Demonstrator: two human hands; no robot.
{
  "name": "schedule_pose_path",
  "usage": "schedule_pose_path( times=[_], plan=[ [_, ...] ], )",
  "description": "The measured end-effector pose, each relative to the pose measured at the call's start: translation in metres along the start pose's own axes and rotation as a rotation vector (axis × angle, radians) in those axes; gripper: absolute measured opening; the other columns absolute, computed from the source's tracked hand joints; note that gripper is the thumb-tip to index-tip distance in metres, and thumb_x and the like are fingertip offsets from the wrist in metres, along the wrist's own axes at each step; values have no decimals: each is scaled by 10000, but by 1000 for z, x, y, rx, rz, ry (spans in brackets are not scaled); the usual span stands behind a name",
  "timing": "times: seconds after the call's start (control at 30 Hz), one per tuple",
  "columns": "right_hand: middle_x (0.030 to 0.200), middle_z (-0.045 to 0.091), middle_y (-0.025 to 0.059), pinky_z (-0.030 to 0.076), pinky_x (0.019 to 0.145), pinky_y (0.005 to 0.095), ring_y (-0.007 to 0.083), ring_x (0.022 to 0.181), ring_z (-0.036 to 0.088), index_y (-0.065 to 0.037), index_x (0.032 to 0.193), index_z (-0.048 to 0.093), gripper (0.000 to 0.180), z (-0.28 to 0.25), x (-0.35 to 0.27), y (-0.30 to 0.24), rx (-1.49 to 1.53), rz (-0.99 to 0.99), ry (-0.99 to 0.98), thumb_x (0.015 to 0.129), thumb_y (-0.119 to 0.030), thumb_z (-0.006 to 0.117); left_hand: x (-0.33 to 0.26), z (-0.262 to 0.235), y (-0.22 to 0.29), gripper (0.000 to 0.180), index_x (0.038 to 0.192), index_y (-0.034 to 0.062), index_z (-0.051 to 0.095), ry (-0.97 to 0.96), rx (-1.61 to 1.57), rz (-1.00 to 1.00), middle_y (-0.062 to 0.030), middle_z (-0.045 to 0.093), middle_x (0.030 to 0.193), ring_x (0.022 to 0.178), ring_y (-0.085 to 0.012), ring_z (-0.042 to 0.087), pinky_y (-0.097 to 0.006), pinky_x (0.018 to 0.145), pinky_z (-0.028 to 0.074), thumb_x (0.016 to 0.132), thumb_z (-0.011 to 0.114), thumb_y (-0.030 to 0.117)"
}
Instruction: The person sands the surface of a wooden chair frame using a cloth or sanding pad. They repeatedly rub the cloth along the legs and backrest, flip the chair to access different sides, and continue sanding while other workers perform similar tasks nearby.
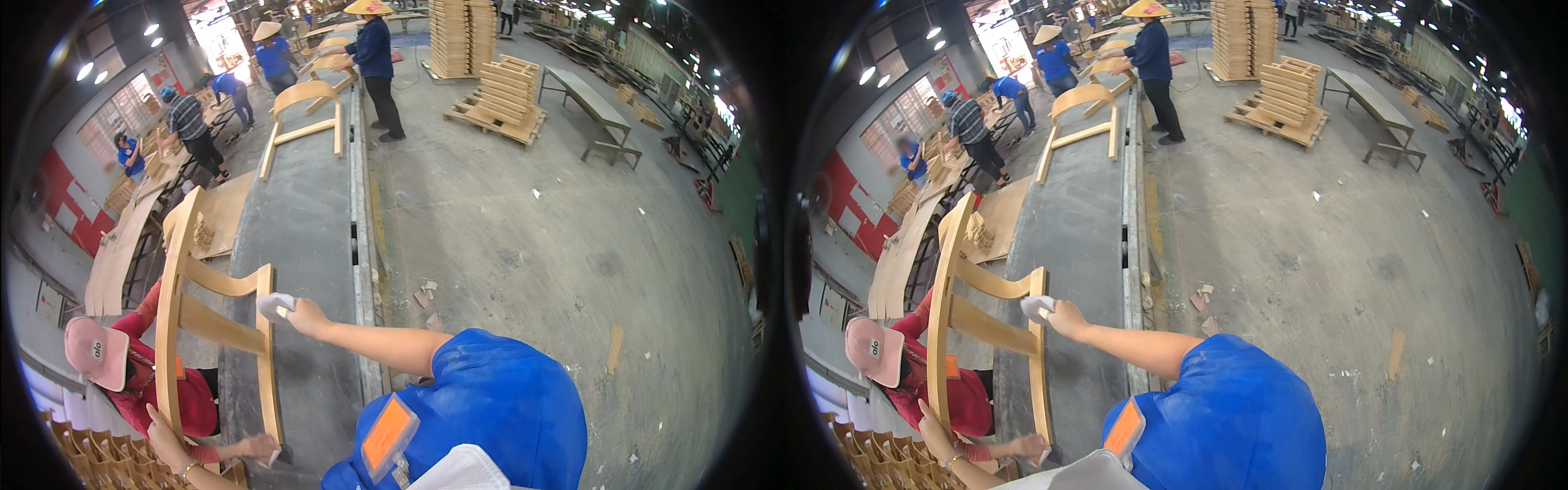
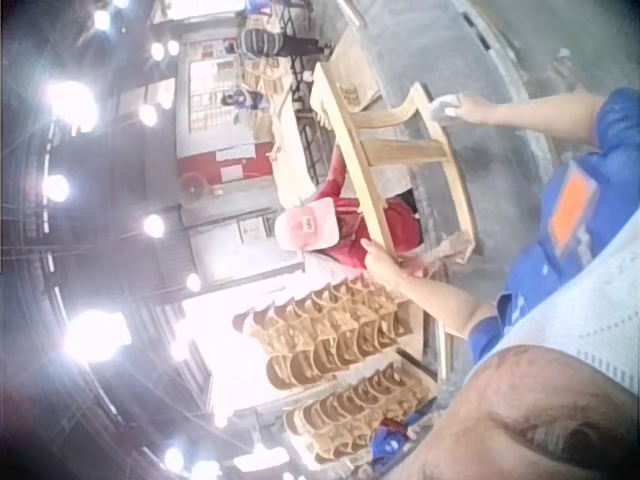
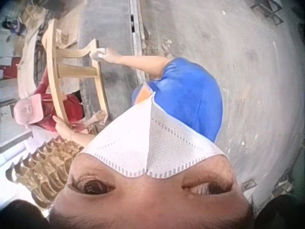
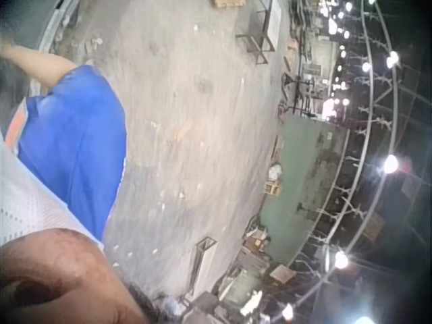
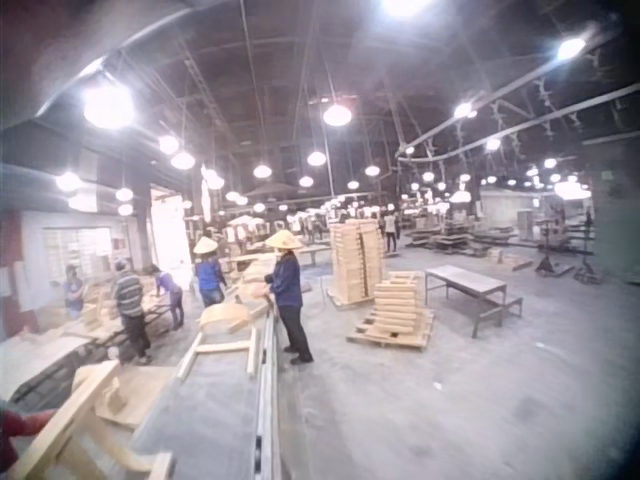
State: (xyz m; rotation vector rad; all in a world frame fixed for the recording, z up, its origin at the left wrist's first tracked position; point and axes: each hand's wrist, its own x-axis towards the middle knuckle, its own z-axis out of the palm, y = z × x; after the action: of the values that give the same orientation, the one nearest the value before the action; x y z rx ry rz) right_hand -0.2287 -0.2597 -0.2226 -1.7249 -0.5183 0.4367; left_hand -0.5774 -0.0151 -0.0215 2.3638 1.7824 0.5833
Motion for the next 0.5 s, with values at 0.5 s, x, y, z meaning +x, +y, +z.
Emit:
schedule_pose_path(
  times=[0.5],
  plan=[
    [1285,701,127,534,1073,482,303,1221,670,-74,1334,638,435,-58,-98,30,1303,509,-299,901,-108,668,-2,9,5,922,1058,-135,730,36,35,137,-360,718,1010,1032,-512,684,-563,920,503,1054,332,697]
  ],
)
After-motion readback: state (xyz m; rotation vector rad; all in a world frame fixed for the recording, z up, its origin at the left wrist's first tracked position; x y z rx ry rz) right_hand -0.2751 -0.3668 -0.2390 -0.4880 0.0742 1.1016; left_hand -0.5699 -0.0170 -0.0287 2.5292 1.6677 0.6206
